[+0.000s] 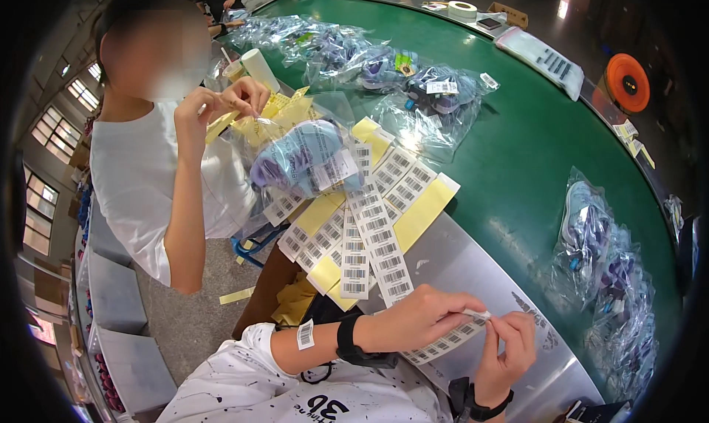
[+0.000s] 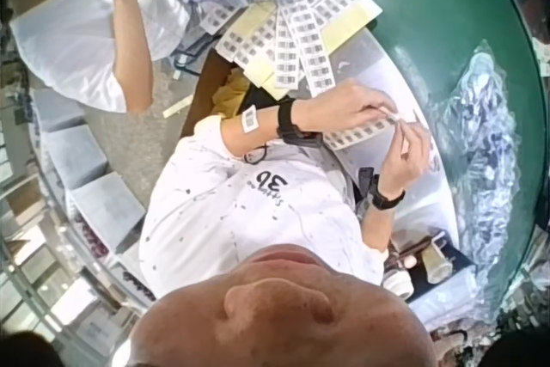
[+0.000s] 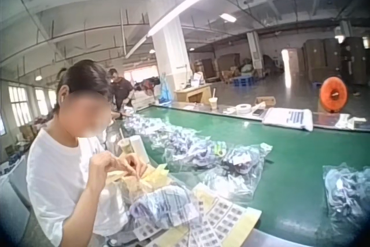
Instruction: The person stands at a green conveyor table and applies barcode stickers to plastic bags containing pairs of slippers. They peel labels from a sheet, place them on the packaging, and use a handheld scanner to scan the barcode. The person then moves the labeled packages along the table.
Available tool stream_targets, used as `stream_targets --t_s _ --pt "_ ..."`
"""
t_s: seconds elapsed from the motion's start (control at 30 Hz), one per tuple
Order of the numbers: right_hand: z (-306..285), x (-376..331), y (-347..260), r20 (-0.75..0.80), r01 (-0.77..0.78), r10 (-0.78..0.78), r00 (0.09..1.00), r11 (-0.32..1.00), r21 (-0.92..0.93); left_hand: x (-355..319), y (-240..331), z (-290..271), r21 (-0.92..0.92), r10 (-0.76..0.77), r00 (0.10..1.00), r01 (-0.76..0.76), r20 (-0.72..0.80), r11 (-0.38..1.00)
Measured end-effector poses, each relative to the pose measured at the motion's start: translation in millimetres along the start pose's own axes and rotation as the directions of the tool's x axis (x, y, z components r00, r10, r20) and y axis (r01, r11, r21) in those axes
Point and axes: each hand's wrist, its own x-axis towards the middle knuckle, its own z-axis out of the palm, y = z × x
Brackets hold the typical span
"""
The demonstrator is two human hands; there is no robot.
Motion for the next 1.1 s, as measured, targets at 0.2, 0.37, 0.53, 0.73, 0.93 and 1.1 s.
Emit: stream_targets --t_s 0.2,0.37,0.53,0.73,0.93,1.1 --pt "6 -3 2 0.006 0.032 -0.032 0.999 0.998 -0.052 2 4 -5 0.067 -0.106 0.993 0.102 0.061 0.993" --pt "0 0 5 0.0 -0.037 0.037 0.999 0.998 0.058 14 -24 2 0.004 -0.204 0.979 0.204 -0.002 0.979" --pt "-30 41 39 0.05 -0.107 0.096 0.994 0.941 0.32 16 -62 -14 -0.311 -0.404 0.91 0.357 -0.098 0.881" --pt "-93 142 189 -0.214 -0.263 0.373 0.903 0.873 0.411 19 -81 18 -0.172 -0.367 0.91 0.337 -0.191 0.925" --pt "-2 132 302 -0.158 -0.289 0.287 0.945 0.957 0.014 14 -82 11 -0.155 -0.389 0.901 0.364 -0.19 0.918" --pt "69 156 261 -0.121 -0.248 0.294 0.948 0.922 0.298 10 -80 7 -0.174 -0.438 0.874 0.407 -0.211 0.897"
